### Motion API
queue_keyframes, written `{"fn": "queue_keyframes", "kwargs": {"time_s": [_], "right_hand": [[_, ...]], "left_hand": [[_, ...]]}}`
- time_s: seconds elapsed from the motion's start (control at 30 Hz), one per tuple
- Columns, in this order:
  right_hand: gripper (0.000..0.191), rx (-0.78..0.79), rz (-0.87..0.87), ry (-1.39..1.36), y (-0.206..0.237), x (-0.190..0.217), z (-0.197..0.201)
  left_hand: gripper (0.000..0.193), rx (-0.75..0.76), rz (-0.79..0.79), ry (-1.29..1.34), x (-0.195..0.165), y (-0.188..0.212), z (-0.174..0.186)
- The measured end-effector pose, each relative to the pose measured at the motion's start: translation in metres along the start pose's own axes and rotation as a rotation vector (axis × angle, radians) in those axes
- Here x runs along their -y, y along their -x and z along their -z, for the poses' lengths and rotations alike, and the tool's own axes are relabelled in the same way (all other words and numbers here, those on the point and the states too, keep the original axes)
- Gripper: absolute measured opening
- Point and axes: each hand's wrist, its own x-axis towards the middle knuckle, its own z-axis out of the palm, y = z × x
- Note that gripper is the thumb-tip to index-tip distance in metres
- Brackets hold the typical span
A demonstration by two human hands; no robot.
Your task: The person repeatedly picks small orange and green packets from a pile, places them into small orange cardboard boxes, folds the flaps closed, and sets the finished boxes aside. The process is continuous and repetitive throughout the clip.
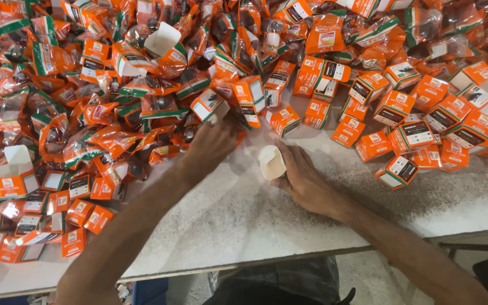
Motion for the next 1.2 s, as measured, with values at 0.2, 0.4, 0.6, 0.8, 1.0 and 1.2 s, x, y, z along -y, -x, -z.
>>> {"fn": "queue_keyframes", "kwargs": {"time_s": [0.2,0.4,0.6,0.8,1.0,1.2], "right_hand": [[0.071,-0.199,0.174,-0.056,0.005,-0.007,-0.001],[0.066,-0.281,0.083,-0.034,-0.001,-0.010,0.001],[0.067,-0.272,0.034,0.094,-0.004,-0.003,-0.004],[0.057,-0.261,-0.002,0.072,-0.003,0.001,-0.006],[0.063,-0.272,0.080,0.088,-0.002,0.000,-0.007],[0.063,-0.245,0.100,0.091,-0.001,-0.001,-0.008]], "left_hand": [[0.025,-0.088,0.182,0.473,0.009,-0.012,0.009],[0.031,-0.457,0.992,1.310,0.009,-0.015,0.059],[0.032,-0.661,0.195,0.911,-0.066,0.003,0.063],[0.034,-0.222,0.375,0.592,-0.089,-0.001,0.030],[0.027,-0.189,0.490,0.542,-0.101,-0.016,0.045],[0.043,-0.116,1.115,1.286,-0.103,-0.039,0.046]]}}
